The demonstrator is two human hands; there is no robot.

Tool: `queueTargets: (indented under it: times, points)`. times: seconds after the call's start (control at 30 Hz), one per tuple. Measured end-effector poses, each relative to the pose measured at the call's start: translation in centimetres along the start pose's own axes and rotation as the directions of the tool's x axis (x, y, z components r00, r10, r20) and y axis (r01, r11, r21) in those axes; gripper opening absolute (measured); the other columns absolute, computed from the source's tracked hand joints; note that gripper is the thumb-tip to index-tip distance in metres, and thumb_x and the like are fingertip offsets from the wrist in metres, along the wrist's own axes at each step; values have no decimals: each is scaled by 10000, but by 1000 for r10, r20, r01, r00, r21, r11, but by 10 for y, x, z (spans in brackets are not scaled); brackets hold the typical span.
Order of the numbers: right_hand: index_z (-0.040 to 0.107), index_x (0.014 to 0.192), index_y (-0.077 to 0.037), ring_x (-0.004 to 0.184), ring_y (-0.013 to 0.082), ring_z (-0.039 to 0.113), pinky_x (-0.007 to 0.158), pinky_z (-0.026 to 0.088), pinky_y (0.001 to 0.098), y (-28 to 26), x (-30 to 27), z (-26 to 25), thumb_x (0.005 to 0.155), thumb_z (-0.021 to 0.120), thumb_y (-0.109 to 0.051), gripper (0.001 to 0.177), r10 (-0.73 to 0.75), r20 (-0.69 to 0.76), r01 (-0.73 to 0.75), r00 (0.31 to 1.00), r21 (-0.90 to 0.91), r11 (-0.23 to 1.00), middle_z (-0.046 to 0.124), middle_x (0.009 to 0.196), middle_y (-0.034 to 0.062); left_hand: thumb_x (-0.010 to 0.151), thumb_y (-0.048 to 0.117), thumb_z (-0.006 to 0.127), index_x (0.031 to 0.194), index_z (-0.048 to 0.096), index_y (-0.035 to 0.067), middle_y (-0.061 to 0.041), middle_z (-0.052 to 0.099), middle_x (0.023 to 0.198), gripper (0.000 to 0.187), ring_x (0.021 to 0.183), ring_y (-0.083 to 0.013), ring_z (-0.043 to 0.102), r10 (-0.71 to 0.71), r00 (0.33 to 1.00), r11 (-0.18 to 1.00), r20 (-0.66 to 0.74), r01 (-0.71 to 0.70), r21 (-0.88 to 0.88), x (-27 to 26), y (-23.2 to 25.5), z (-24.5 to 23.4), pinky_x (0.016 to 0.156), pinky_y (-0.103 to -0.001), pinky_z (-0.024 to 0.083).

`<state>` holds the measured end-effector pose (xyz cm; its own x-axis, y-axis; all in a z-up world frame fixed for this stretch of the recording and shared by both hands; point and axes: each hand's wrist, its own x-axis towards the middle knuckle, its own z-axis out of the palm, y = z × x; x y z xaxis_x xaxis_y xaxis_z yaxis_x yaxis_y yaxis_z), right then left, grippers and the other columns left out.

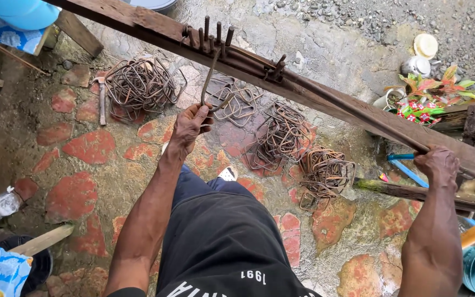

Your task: Measuring and bending rebar into stirrups using a manual jig and a lever bar

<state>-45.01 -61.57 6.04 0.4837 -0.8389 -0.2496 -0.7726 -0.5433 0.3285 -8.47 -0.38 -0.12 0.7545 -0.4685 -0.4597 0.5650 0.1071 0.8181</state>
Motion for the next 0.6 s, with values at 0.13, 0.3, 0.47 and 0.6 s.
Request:
queueTargets:
  times: [0.13,0.3,0.47,0.6]
  points:
    - [784,1256,-40,1029,466,727,936,546,509,-3,-12,-4,926,723,-346,455,56,-84,-40,995,176,984,778,1152,258,986,270,699,1116,733,153,-3,731,946,178,808,-121,689,15,1000,1000,13,-15,-7,6,-6,-3,688,-281,560]
    - [799,1229,-144,1111,443,707,1027,452,527,4,1,17,935,654,-446,445,38,-115,-31,993,64,997,781,1222,203,996,248,688,1106,728,151,3,717,910,152,768,-108,672,31,999,999,19,-31,-12,12,-12,-5,650,-271,547]
    - [830,979,-239,1055,248,765,932,467,408,27,29,65,966,586,-635,466,-2,-235,-45,972,-195,980,815,1167,0,1002,228,685,1102,729,134,-23,719,931,144,773,-130,665,-21,1000,1000,6,21,9,6,-1,-5,651,-283,549]
    - [845,1093,-227,991,340,784,848,554,429,16,18,51,943,660,-594,438,32,-211,-62,977,-138,989,842,1092,91,987,244,704,1090,740,161,1,731,910,137,750,-114,671,-19,999,1000,31,19,-9,14,-8,-11,646,-279,539]
